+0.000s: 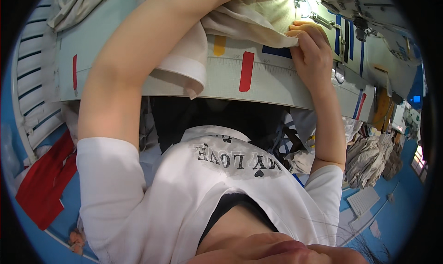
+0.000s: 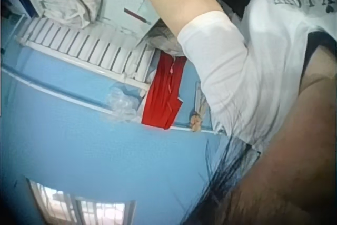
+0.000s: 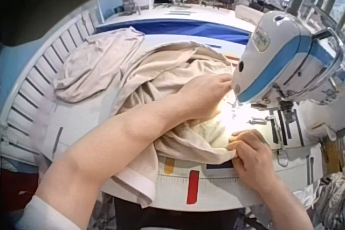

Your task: The person folds and aligns fabric pieces by hand, stitches along the edges using a sewing machine, and places the fabric into a basket.

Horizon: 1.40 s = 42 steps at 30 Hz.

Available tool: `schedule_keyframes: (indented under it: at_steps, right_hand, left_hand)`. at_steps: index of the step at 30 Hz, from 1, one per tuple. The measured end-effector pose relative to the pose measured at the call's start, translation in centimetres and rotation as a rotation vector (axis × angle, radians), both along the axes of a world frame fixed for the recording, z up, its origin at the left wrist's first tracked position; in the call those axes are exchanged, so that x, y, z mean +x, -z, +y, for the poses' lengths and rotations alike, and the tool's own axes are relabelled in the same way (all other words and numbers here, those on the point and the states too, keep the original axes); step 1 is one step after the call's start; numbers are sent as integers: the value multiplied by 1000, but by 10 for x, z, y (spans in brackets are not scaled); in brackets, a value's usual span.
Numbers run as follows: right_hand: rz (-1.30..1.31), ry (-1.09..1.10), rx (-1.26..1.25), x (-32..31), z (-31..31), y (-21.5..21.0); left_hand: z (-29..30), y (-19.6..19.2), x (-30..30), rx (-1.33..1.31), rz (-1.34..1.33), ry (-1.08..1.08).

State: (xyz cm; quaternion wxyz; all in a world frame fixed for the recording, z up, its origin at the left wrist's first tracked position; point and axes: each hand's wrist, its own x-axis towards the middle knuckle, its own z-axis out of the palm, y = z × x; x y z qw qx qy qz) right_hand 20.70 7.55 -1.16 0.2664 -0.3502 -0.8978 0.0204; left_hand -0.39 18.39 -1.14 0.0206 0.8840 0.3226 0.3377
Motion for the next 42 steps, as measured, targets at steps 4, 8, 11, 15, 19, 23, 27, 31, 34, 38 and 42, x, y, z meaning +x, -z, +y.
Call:
schedule_keyframes:
  at_steps: [4,8,11,15,19,23,27,31,34,38,42]
  right_hand:
    - [27,-19,0,-1,1,1]
    - [34,-9,-10,1,0,0]
    - [50,-11,-18,2,1,0]
    - [63,-8,-40,2,1,0]
    - [66,-3,-25,3,1,4]
    - [86,-17,-31,4,1,0]
    - [92,-9,-21,4,1,3]
    - [80,-48,-12,1,-1,-2]
    - [175,-59,-128,7,-5,1]
    - [324,65,-355,8,-11,-14]
    - [228,2,215,-47,-8,-25]
  left_hand:
    - [11,5,-1,-56,96,-16]
    - [5,8,0,-40,94,-81]
    - [6,10,1,51,136,-116]
    - [10,13,4,71,162,-138]
    - [12,12,7,-45,239,-165]
    - [20,10,4,-17,153,-196]
    - [26,17,8,-44,119,-258]
    - [34,6,-4,-61,179,-310]
    - [-2,-14,-18,-354,-123,-249]
    - [-150,-45,-58,65,-129,-434]
    - [-229,-18,-96,-24,177,-663]
